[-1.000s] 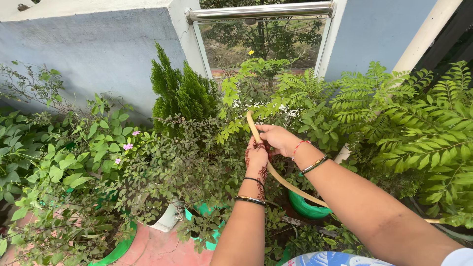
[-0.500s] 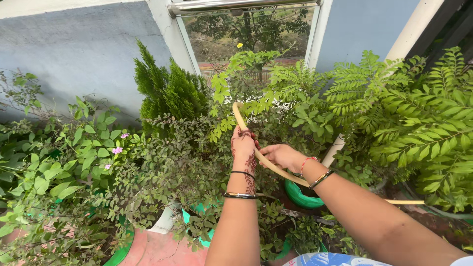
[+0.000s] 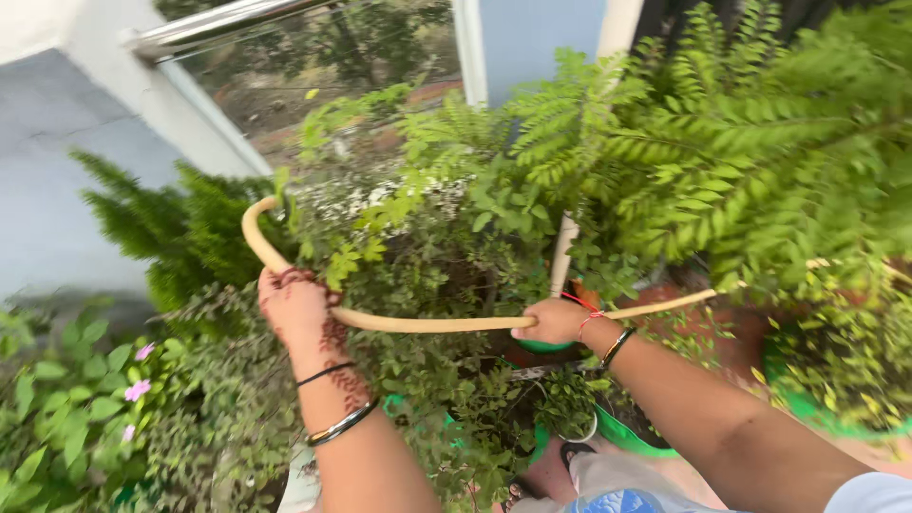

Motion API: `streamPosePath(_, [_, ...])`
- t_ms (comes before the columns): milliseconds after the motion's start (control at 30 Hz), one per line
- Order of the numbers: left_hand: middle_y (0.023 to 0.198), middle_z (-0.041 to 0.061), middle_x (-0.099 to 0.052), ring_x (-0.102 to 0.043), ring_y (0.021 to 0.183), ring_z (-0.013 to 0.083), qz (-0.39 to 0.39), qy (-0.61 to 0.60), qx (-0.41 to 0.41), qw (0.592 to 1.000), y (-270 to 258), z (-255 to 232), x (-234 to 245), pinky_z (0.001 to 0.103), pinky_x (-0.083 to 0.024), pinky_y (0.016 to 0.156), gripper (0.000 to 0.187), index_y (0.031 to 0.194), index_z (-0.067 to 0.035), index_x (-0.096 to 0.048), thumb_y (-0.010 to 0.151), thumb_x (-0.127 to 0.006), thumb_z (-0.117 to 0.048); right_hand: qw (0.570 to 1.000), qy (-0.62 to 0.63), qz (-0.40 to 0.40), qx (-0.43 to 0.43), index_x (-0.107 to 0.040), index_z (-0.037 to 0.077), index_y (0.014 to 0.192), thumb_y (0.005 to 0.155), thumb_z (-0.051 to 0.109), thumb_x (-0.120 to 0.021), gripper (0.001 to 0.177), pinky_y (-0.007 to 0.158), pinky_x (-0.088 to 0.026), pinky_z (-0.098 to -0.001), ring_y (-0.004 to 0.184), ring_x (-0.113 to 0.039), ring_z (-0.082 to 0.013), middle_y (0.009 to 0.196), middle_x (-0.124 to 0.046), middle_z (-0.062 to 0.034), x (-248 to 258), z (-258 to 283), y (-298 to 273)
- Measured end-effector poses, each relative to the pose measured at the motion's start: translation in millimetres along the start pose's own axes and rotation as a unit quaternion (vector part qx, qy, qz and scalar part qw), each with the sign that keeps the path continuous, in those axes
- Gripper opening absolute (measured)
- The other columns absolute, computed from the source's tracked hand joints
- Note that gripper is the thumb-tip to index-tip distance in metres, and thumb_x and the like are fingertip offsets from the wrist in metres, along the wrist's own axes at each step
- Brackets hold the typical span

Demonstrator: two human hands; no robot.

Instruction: The person waters plants using a hose, moving the end of the hose to direct water into different potted plants and toward a small tree.

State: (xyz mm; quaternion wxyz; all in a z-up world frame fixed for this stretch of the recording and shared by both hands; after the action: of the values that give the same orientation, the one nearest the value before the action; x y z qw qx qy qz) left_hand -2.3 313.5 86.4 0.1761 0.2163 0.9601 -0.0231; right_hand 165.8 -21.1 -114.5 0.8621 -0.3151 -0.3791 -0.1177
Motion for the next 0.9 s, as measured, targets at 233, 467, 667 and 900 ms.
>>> streamPosePath(233, [0.078, 0.006, -0.05, -0.043, 0.049, 0.0179, 0.156, 0.13, 0.181, 0.962, -65, 128, -137, 0.038, -0.038, 0.042, 0.009, 0.104, -0.009, -0.046, 0.102, -0.041, -0.002, 0.914, 0.089, -0.276, -0.285, -0.075, 0.016, 0.097, 0.085, 0.036, -0.07, 0.024, 0.081, -0.054, -0.0483, 0.091, -0.068, -0.0364, 0.092, -0.073, -0.013, -30, -177, -152])
streamPosePath(467, [0.074, 0.005, -0.052, -0.042, 0.05, 0.0196, 0.307, 0.144, 0.368, 0.866, -180, 268, -218, 0.039, -0.035, 0.041, 0.008, 0.104, -0.007, -0.051, 0.102, -0.044, -0.01, 0.807, 0.112, -0.41, -0.41, -0.077, 0.016, 0.094, 0.075, 0.028, -0.077, 0.022, 0.073, -0.057, -0.0462, 0.081, -0.07, -0.0384, 0.085, -0.074, -0.0155, -29, -244, -333])
streamPosePath(667, [0.073, 0.002, -0.057, -0.038, 0.049, 0.0213, 0.34, -0.038, 0.523, 0.78, -205, 414, -235, 0.04, -0.034, 0.046, 0.031, 0.092, -0.017, -0.051, 0.099, -0.029, -0.038, 0.686, 0.152, -0.592, -0.395, -0.062, 0.005, 0.072, 0.085, 0.037, -0.083, 0.04, 0.06, -0.051, -0.0441, 0.063, -0.061, -0.0338, 0.065, -0.063, -0.0142, 19, -219, -464])
streamPosePath(900, [0.086, 0.003, -0.053, -0.039, 0.062, 0.0176, 0.347, -0.153, 0.539, 0.752, -221, 408, -263, 0.035, -0.035, 0.058, 0.03, 0.096, -0.012, -0.049, 0.103, -0.03, -0.033, 0.587, -0.188, -0.691, -0.378, -0.063, 0.005, 0.082, 0.088, 0.025, -0.088, 0.032, 0.068, -0.048, -0.0451, 0.079, -0.061, -0.0339, 0.082, -0.064, -0.0143, 82, -202, -584])
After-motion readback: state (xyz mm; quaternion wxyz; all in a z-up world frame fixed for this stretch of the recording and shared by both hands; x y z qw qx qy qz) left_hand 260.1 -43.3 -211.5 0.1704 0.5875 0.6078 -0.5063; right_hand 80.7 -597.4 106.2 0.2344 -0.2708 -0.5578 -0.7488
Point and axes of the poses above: each hand's wrist, its own y-axis towards the middle knuckle, its own x-axis out of the back of the hand, z = x × y, the point moved 8 cm from there along y, towards the middle knuckle
